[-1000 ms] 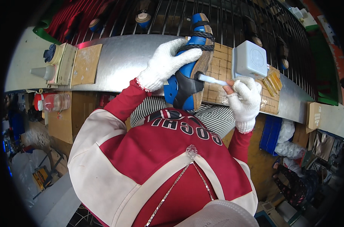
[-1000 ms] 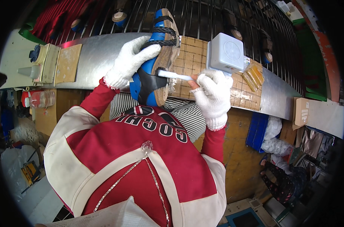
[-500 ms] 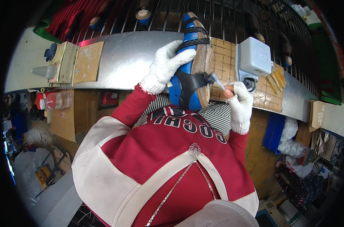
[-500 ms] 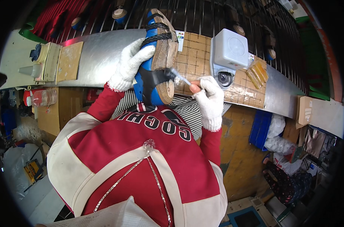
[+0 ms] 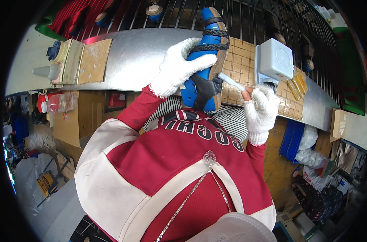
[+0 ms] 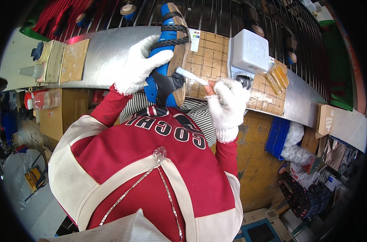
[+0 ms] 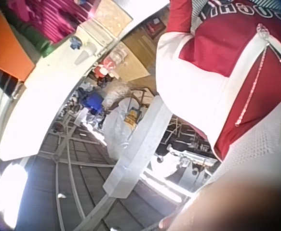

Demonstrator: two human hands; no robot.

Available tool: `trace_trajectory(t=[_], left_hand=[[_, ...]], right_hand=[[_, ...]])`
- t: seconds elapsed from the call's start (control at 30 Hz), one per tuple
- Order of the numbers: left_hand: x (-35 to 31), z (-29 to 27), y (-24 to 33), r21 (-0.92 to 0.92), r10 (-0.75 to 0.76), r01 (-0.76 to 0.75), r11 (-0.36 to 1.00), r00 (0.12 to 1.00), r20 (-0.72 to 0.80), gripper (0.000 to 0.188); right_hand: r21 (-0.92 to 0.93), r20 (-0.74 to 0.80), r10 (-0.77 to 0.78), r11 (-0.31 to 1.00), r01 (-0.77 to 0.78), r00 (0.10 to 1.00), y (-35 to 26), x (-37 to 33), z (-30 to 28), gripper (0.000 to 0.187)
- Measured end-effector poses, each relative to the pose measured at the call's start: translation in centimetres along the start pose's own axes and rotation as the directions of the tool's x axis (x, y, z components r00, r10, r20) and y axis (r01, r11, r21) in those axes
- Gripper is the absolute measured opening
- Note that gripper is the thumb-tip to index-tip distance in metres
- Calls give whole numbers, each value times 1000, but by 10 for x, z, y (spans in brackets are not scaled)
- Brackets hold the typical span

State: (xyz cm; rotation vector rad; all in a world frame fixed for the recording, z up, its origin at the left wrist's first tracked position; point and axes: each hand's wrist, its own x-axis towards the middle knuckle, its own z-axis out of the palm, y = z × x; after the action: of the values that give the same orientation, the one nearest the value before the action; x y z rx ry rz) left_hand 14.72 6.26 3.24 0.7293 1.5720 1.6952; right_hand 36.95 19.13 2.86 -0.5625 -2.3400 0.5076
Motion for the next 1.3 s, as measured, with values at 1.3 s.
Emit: trace_trajectory(t=[1.3], left_hand=[[16, -15, -10, -121, -95, 84, 989, 991, -92, 58]], right_hand=[[525, 274, 301, 749, -404, 913, 0, -14, 1, 14]])
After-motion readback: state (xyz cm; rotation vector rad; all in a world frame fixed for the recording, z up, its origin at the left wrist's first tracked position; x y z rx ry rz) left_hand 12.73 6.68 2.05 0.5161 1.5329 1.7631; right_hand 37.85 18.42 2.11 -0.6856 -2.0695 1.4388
